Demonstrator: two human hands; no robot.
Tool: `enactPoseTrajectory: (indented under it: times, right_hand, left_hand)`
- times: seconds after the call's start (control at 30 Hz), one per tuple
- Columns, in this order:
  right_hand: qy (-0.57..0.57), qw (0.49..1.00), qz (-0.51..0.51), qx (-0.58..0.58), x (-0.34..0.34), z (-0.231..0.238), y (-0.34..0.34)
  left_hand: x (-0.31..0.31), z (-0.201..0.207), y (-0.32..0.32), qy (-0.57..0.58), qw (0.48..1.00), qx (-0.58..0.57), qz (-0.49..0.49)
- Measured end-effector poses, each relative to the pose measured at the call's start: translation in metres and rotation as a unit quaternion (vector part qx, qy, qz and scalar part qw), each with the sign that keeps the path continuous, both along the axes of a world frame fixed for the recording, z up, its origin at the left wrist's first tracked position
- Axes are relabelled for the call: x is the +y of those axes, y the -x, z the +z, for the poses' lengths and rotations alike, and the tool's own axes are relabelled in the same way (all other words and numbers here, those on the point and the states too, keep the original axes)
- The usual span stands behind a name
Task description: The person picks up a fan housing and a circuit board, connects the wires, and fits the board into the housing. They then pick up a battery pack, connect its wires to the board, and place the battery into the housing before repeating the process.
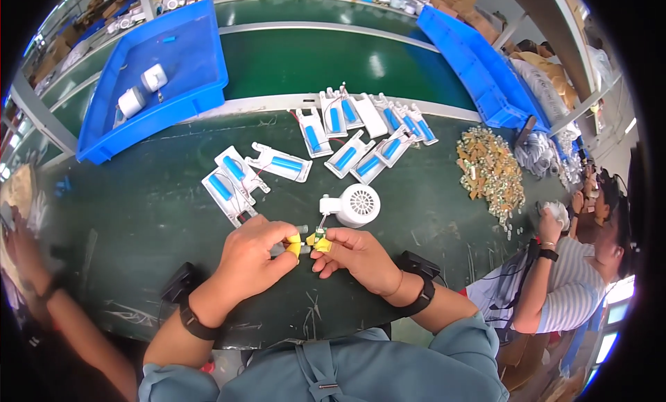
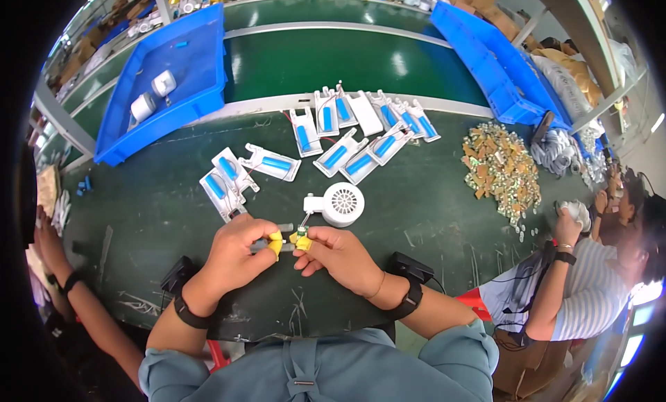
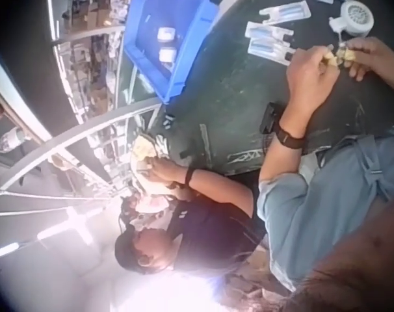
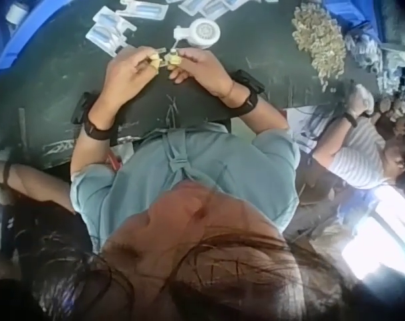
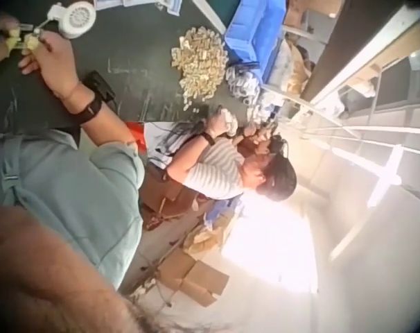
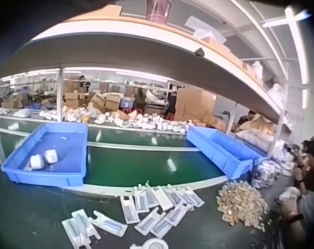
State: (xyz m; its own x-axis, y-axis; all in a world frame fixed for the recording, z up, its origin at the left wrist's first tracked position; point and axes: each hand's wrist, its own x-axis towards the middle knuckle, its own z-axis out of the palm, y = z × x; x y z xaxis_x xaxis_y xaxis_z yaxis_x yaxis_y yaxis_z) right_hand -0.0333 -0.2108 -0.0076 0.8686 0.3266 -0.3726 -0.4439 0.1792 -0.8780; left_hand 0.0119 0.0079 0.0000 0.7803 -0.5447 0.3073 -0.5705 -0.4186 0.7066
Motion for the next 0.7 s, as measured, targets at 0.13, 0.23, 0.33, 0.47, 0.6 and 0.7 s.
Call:
enactPoseTrajectory:
  times: [0.13, 0.23, 0.33, 0.47, 0.6, 0.7]
  right_hand:
    - [-0.025, 1.000, -0.003, 0.012, -0.002, -0.001, 0.002]
    - [0.008, 0.999, 0.038, 0.014, -0.003, 0.001, 0.004]
    - [0.024, 0.998, 0.053, -0.007, -0.001, 0.000, 0.006]
    - [0.048, 0.997, 0.052, -0.030, 0.003, -0.001, 0.008]
    - [0.105, 0.989, 0.076, -0.069, 0.001, 0.001, 0.009]
    - [0.158, 0.979, 0.071, -0.104, 0.005, 0.000, 0.013]
  left_hand:
    - [-0.004, -0.001, -0.001, 0.004, 1.000, -0.015, -0.011]
    - [-0.007, -0.003, 0.000, -0.012, 0.999, -0.020, -0.025]
    - [-0.008, -0.003, 0.000, -0.003, 0.999, -0.001, -0.034]
    - [-0.007, -0.002, -0.001, -0.007, 0.999, -0.008, -0.046]
    - [-0.008, -0.004, -0.002, -0.002, 0.999, -0.010, -0.054]
    - [-0.007, -0.002, -0.001, -0.002, 0.997, -0.016, -0.070]
